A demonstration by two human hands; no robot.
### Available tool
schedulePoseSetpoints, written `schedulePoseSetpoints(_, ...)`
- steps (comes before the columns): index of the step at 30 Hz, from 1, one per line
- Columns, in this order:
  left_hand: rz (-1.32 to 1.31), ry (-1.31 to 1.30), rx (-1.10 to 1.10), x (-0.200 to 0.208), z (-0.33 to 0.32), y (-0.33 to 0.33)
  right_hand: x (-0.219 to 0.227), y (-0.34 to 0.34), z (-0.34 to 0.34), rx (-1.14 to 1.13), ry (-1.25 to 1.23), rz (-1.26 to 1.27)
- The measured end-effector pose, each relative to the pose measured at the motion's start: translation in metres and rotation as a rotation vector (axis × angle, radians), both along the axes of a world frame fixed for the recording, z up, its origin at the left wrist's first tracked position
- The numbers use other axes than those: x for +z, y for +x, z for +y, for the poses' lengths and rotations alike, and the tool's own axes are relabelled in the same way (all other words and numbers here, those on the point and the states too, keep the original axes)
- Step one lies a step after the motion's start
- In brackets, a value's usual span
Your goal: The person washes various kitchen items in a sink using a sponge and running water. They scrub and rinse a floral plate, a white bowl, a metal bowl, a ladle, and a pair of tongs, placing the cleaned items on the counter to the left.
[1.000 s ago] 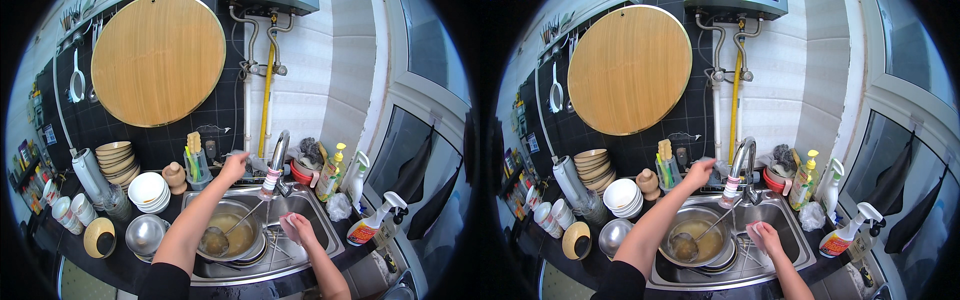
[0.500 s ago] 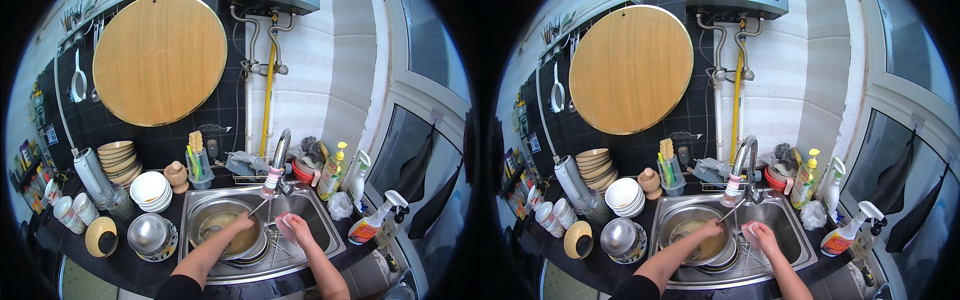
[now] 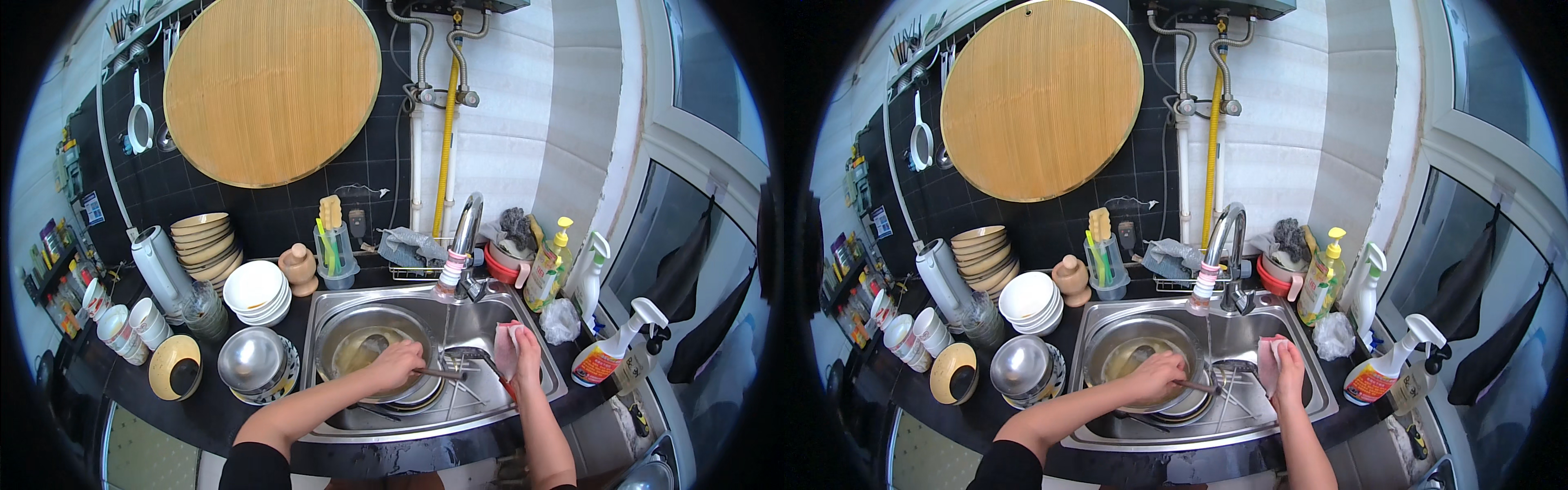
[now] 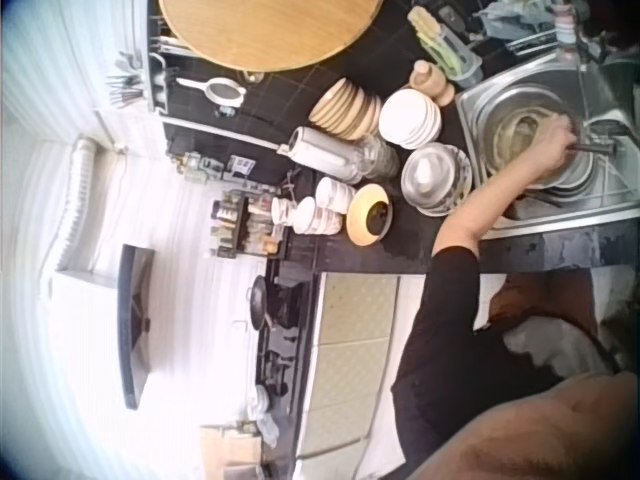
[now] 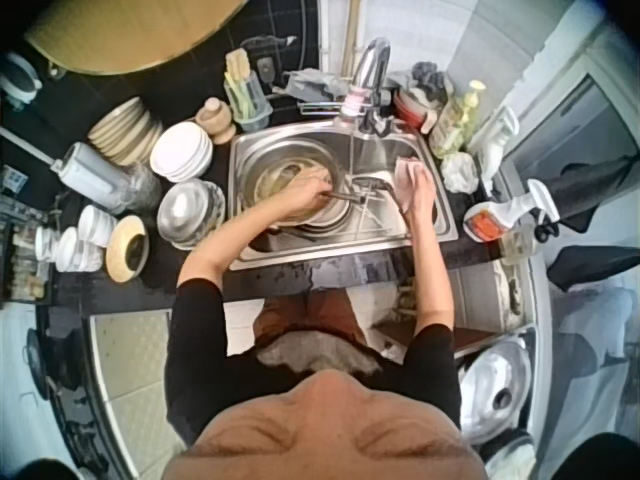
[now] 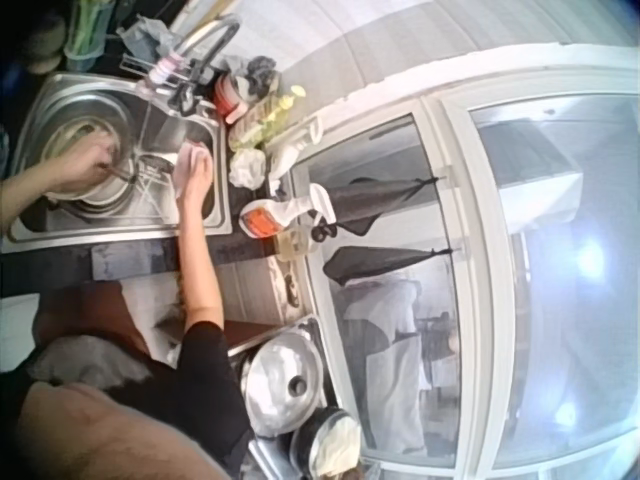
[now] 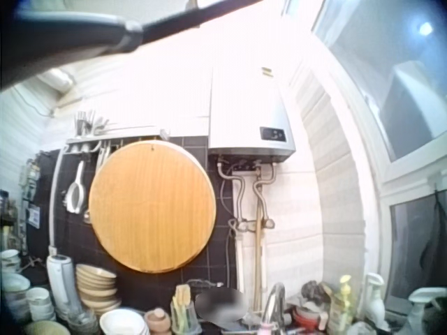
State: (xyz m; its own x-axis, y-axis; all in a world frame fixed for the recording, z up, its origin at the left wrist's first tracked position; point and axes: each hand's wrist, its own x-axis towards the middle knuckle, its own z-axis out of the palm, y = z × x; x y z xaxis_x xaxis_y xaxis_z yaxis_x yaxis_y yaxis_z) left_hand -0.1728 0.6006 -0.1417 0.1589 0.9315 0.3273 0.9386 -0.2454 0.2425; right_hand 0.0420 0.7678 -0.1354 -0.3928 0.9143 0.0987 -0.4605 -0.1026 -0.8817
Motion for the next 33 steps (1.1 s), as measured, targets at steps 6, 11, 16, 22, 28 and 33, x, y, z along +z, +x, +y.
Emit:
schedulePoseSetpoints(6,-0.072,-0.29,0.139,0.004,-0.061,-0.017,-0.008,-0.008,-0.01,0.042,-0.048,-0.05)
schedulePoseSetpoints(11,-1.165,-0.759,0.45,-0.015,-0.086,-0.043,-0.021,-0.024,-0.021,0.083,-0.089,-0.004)
schedulePoseSetpoints(16,-1.742,-0.605,0.57,-0.013,-0.098,-0.031,-0.029,-0.034,-0.036,0.146,-0.12,-0.016)
schedulePoseSetpoints(22,-1.934,-0.932,0.629,-0.026,-0.11,-0.053,-0.037,-0.043,-0.046,0.195,-0.126,-0.054)
schedulePoseSetpoints(28,-0.999,-0.736,0.716,-0.008,-0.128,-0.032,-0.044,-0.046,-0.048,0.201,-0.134,-0.071)
schedulePoseSetpoints(33,-0.045,-0.366,0.609,0.001,-0.137,-0.028,-0.057,-0.046,-0.044,0.181,-0.128,-0.083)
